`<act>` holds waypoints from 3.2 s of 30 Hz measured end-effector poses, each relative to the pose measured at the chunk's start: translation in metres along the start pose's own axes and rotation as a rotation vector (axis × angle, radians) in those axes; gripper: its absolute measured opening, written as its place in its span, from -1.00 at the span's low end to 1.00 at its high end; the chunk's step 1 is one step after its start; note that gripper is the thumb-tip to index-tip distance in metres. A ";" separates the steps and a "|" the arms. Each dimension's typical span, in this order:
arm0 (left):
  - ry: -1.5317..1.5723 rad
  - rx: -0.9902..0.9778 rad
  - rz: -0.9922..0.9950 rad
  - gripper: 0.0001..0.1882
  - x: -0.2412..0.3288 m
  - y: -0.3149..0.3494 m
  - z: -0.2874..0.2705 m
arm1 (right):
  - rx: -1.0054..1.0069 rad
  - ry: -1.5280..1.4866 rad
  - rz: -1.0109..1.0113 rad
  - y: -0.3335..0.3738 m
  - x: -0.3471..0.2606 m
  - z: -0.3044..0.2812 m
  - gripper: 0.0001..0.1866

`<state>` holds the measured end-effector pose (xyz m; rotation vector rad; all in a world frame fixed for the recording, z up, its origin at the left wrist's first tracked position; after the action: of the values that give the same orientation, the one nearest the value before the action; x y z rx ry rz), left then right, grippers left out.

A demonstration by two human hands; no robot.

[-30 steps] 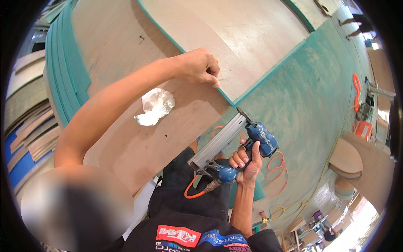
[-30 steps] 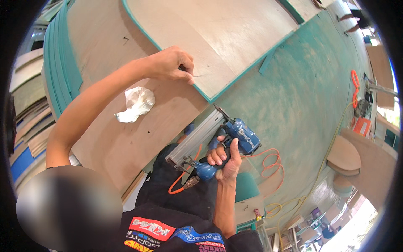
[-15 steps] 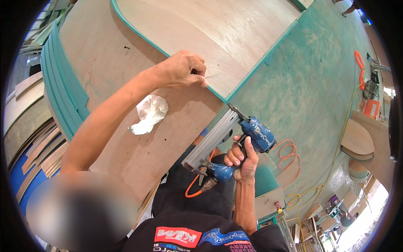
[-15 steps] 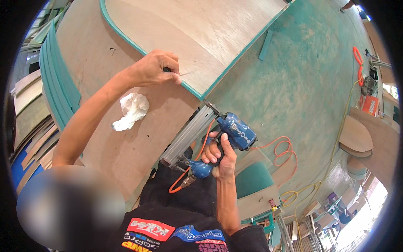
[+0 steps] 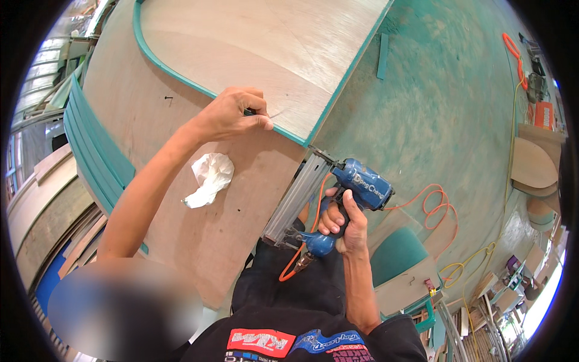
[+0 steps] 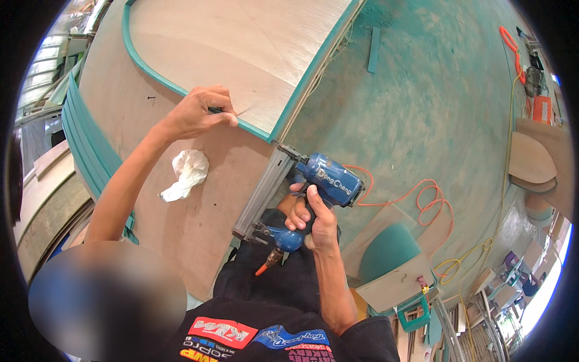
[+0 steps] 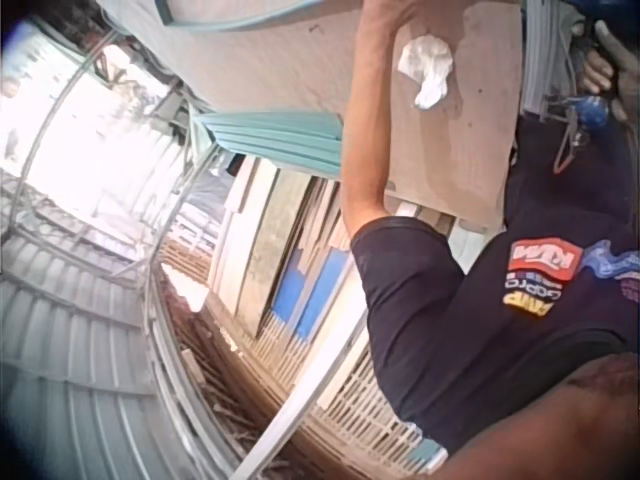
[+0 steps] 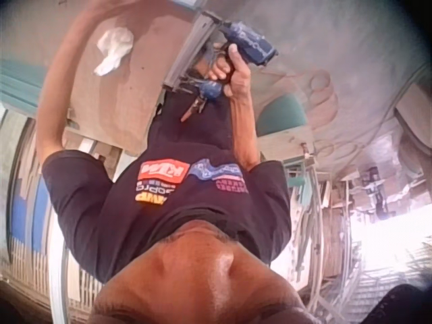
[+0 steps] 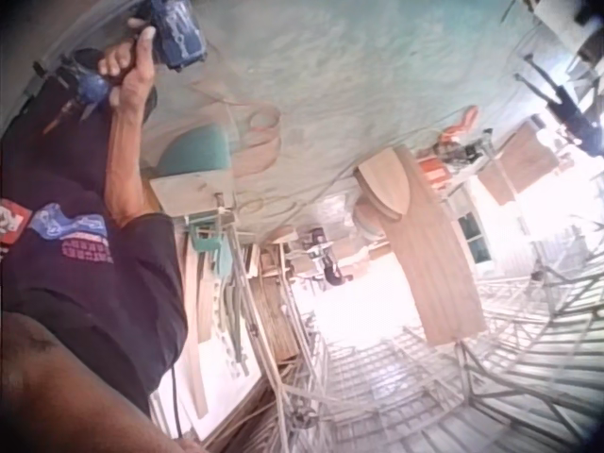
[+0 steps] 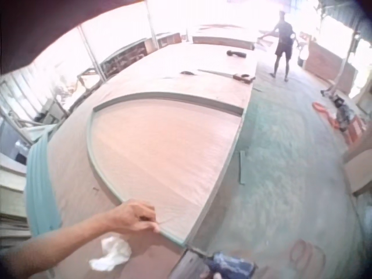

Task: The person constructs an arched wooden frame by aligning a flexible green trim piece around a wooden template, securing it with a pneumatic nail gun, and sawing off the excess trim with a hand saw.

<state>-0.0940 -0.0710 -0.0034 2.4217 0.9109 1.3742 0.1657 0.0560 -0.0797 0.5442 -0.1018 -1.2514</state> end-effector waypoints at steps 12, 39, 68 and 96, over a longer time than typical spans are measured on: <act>-0.015 -0.050 0.027 -0.62 -0.001 -0.001 0.005 | -0.010 -0.019 -0.008 0.000 0.003 -0.005 -0.58; -0.013 0.008 0.104 -0.58 0.006 0.001 0.009 | 0.068 0.080 -0.006 0.000 -0.005 -0.003 -0.60; -0.042 0.034 0.087 -0.59 0.004 0.000 0.009 | 0.070 0.080 -0.014 0.001 -0.005 -0.006 -0.62; -0.057 0.167 0.245 -0.80 0.010 0.014 0.007 | 0.255 0.054 -0.108 0.059 -0.015 -0.099 -0.54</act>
<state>-0.0790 -0.0748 0.0064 2.7616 0.7629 1.3454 0.2480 0.1147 -0.1366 0.8124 -0.1901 -1.3363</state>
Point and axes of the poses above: each hand's wrist, its own y-axis away from the middle knuckle, its own z-axis out of the palm, x = y × z, the point moved 10 cm from there along -y, towards the middle knuckle, and after that the axes turned 14 degrees about -x, right-handed, at the moved point
